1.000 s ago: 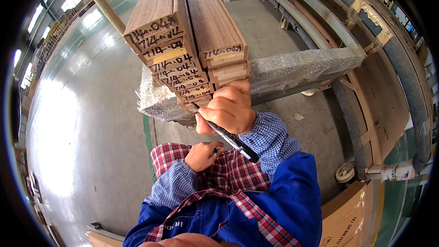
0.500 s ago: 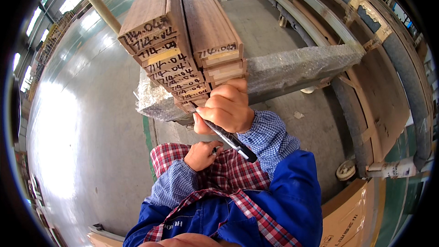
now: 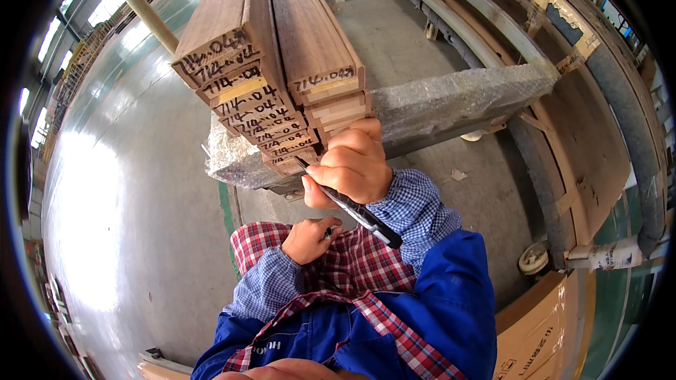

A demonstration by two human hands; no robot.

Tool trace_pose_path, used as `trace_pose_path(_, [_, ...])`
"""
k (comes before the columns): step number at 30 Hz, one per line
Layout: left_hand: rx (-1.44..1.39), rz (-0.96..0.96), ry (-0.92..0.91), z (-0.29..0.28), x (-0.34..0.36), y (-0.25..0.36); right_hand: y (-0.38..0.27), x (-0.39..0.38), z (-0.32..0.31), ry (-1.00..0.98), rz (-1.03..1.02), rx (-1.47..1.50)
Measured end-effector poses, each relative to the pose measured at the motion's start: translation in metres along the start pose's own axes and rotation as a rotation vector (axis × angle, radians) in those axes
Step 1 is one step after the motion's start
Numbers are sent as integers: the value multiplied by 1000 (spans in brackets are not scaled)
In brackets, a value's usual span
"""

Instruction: The person writes alphanumeric codes onto the ends of stacked wooden beams using a marker.

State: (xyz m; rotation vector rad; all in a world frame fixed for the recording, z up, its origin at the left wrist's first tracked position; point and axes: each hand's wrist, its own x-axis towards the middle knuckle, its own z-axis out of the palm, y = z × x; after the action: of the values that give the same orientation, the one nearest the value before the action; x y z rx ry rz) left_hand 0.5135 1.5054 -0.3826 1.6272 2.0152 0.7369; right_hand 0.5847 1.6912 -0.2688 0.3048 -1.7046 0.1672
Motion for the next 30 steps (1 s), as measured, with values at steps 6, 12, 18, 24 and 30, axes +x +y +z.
trace_pose_path(6, [1,-19,-15,-2,0,1,-1,-1,0,-15,13,-14])
trace_pose_path(12, [10,-1,-8,-1,0,-1,0,1,1,7,1,5])
trace_pose_path(18, [8,-30,-38,-5,1,4,0,1,0,48,-1,-22])
trace_pose_path(24, [1,-39,-33,-3,0,2,2,-1,-1,53,-17,-4])
trace_pose_path(30, [12,-25,-19,-3,0,1,0,0,-2,22,15,11])
